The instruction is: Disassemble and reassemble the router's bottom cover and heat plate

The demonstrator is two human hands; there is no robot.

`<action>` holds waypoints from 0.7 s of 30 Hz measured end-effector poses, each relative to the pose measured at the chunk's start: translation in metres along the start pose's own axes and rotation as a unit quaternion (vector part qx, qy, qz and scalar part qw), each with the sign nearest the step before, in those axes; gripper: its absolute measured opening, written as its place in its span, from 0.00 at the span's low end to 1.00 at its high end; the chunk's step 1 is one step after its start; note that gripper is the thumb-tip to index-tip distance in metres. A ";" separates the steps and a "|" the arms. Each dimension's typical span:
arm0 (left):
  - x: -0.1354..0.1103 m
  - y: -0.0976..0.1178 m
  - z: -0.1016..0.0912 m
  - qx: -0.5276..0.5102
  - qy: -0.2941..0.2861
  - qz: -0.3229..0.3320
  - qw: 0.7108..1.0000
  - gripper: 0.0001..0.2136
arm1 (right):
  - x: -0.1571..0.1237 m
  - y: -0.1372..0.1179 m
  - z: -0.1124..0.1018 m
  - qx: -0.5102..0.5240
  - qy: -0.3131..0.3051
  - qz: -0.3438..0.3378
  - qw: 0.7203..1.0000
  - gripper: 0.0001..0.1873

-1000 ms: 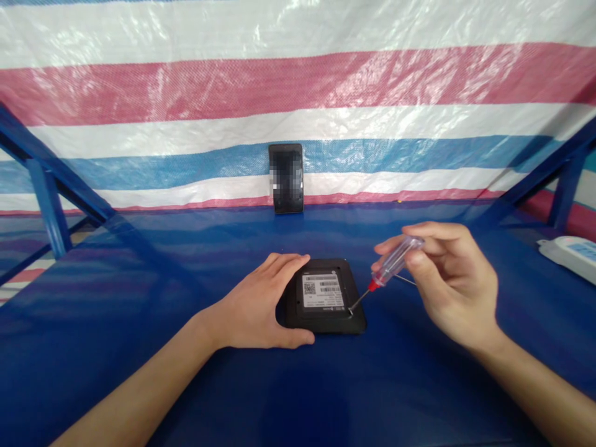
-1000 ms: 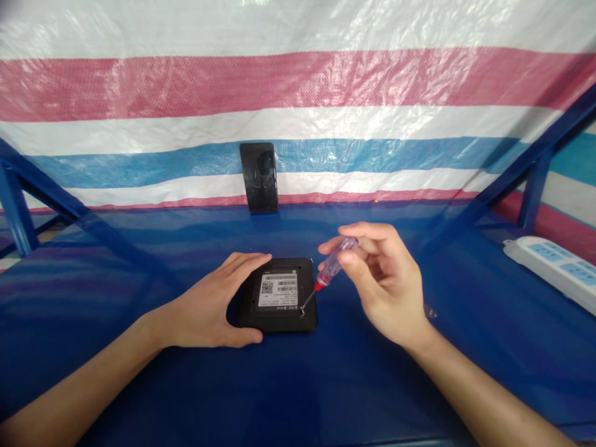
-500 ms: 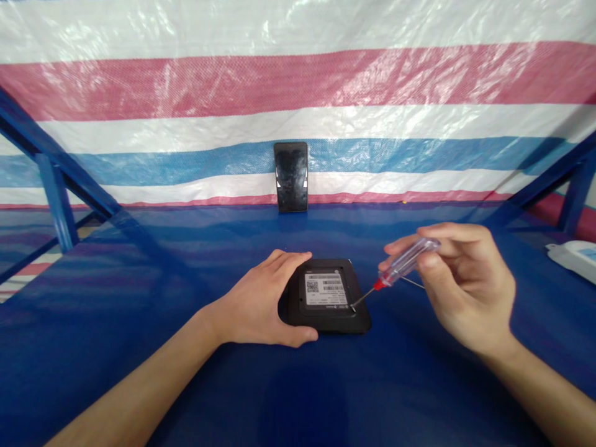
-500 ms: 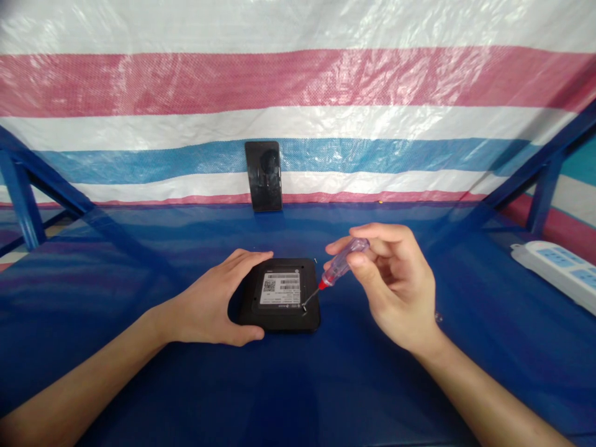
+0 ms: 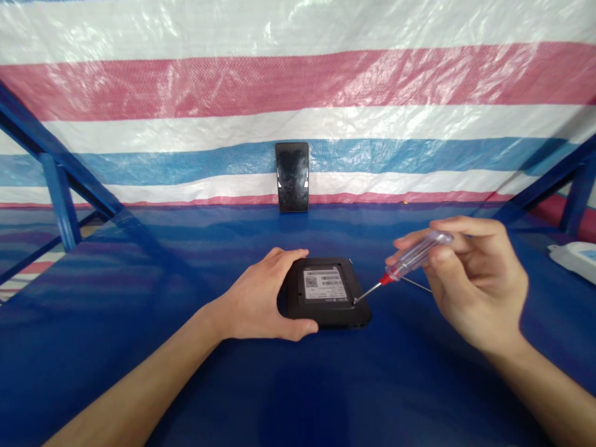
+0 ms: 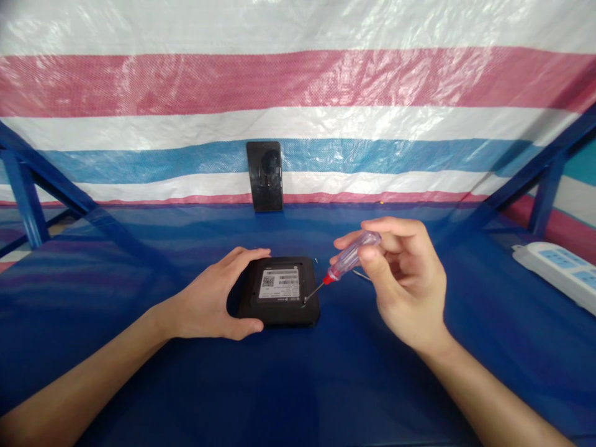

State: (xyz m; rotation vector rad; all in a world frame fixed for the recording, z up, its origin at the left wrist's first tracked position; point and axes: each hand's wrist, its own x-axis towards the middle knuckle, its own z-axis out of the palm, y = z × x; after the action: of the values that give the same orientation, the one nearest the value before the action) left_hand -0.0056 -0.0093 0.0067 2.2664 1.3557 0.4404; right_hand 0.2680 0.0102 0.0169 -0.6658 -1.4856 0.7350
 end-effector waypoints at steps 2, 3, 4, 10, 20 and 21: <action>0.000 0.001 0.000 0.000 -0.001 0.000 1.000 0.44 | 0.000 0.000 0.000 0.005 -0.004 0.005 1.000 0.09; 0.000 0.001 0.000 -0.001 -0.002 0.000 1.000 0.44 | 0.000 0.000 0.001 0.009 -0.011 0.008 1.000 0.09; 0.000 0.001 0.000 -0.002 -0.001 0.001 1.000 0.44 | -0.001 0.000 0.001 0.012 -0.020 0.011 1.000 0.09; 0.001 0.001 0.001 0.001 0.002 0.008 1.000 0.44 | 0.001 -0.002 0.003 -0.022 -0.038 0.026 0.999 0.09; 0.002 -0.003 0.005 0.039 0.000 0.042 0.998 0.43 | 0.011 0.010 0.005 -0.046 -0.001 0.171 0.984 0.20; 0.002 -0.004 0.006 0.042 -0.001 0.045 0.998 0.43 | 0.011 0.011 0.005 -0.042 0.002 0.182 0.982 0.21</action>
State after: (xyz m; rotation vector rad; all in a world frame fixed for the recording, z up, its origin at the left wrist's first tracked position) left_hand -0.0046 -0.0071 -0.0001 2.4034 1.2974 0.4195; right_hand 0.2621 0.0251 0.0152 -1.0201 -1.4122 0.9511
